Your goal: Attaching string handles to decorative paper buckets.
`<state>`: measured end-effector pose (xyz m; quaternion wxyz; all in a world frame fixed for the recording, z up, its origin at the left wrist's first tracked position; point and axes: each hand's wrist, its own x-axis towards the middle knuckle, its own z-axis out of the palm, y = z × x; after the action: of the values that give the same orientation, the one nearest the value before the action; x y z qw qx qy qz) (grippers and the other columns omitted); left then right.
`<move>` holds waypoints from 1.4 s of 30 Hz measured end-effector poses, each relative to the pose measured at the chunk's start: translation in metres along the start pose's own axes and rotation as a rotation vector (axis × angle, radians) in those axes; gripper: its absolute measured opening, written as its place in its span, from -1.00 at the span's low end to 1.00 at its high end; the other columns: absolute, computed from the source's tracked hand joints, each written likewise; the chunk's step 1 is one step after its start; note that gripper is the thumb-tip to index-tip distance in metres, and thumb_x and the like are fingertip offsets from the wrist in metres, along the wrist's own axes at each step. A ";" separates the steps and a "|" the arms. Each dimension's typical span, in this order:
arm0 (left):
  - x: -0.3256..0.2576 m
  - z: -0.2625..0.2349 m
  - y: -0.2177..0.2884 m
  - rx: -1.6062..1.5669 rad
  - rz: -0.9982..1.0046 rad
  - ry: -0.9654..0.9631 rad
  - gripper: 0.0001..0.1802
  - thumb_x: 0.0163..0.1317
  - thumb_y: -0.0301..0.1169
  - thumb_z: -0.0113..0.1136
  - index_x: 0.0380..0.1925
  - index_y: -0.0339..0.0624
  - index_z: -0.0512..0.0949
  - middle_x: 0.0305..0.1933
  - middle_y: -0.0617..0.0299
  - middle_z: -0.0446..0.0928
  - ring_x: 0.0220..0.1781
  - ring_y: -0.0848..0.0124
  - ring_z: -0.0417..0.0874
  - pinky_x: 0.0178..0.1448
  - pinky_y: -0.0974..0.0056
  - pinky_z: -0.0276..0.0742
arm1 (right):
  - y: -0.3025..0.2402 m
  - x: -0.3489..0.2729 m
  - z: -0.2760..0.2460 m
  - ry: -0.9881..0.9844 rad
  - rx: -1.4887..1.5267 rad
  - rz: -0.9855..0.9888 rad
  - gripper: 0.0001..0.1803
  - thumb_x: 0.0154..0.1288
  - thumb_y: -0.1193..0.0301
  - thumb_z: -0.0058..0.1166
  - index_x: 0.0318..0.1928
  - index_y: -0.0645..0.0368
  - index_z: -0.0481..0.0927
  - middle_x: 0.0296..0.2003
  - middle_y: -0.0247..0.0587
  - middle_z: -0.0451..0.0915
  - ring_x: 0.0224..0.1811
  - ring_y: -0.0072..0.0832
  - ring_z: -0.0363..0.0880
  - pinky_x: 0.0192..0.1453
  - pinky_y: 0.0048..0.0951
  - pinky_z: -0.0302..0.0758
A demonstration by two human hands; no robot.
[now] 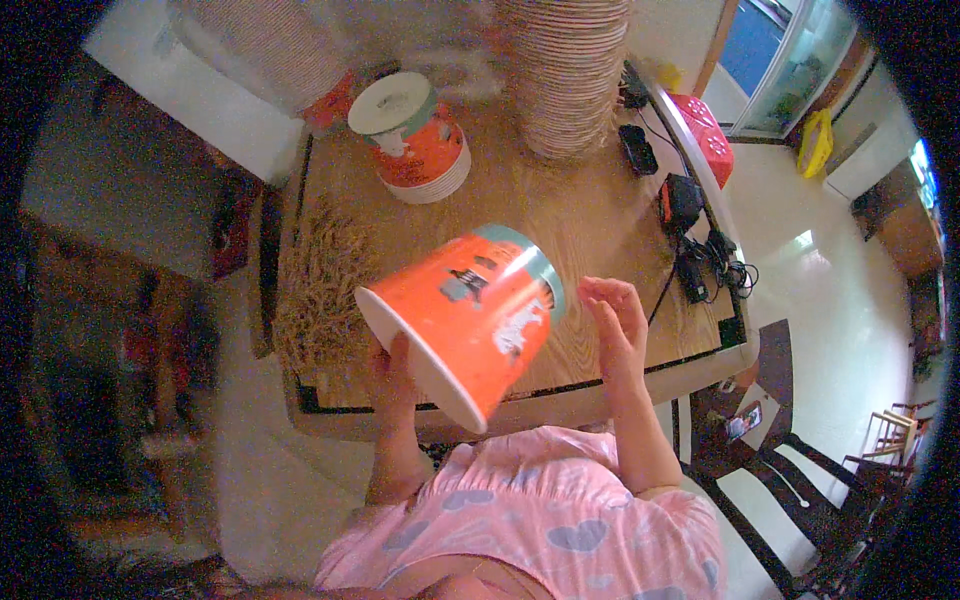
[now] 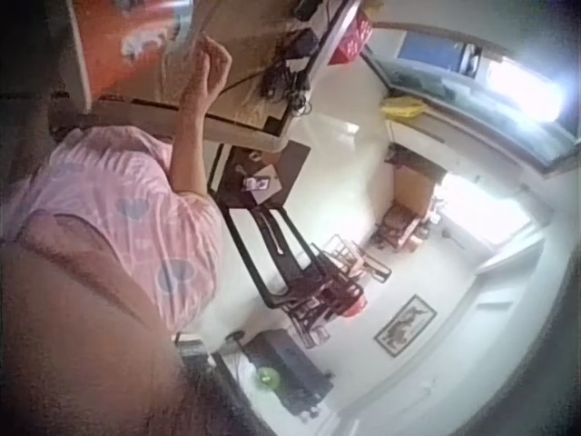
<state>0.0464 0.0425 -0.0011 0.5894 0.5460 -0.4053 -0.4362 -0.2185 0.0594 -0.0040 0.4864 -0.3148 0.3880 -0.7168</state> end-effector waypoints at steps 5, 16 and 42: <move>-0.001 0.003 -0.022 -0.417 -0.244 -0.129 -0.82 0.21 -0.46 0.15 -0.23 -0.34 0.56 -0.29 0.27 0.59 -0.30 0.58 0.55 -0.21 0.45 0.46 | -0.014 -0.019 0.015 -0.163 -0.273 -0.255 -0.78 0.19 0.57 0.01 -0.13 0.23 0.48 -0.05 -0.08 0.48 0.10 -0.35 0.38 0.22 -0.31 0.25; -0.022 -0.004 -0.017 0.063 -0.122 -0.057 -0.77 0.24 -0.41 0.11 -0.15 -0.29 0.55 -0.21 0.23 0.60 -0.30 0.43 0.58 -0.21 0.37 0.48 | -0.044 -0.029 0.031 -0.144 -0.648 -0.546 -0.82 0.12 0.52 0.04 -0.22 0.25 0.51 -0.07 -0.03 0.45 0.06 -0.24 0.38 0.19 -0.23 0.26; -0.069 0.001 0.060 0.767 1.007 -0.401 -0.64 0.00 -0.40 0.28 -0.12 -0.09 0.57 -0.05 0.33 0.50 -0.20 0.40 0.43 -0.18 0.32 0.40 | -0.026 -0.055 0.023 -0.682 -0.742 -0.710 -0.65 -0.07 0.36 0.21 -0.15 0.01 0.63 -0.04 -0.14 0.52 0.03 -0.18 0.47 0.18 -0.02 0.34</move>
<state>0.0299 0.1099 0.0591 0.3984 0.3694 -0.8392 -0.0254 -0.1933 0.1115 0.0257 0.1726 -0.7844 0.3057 -0.5113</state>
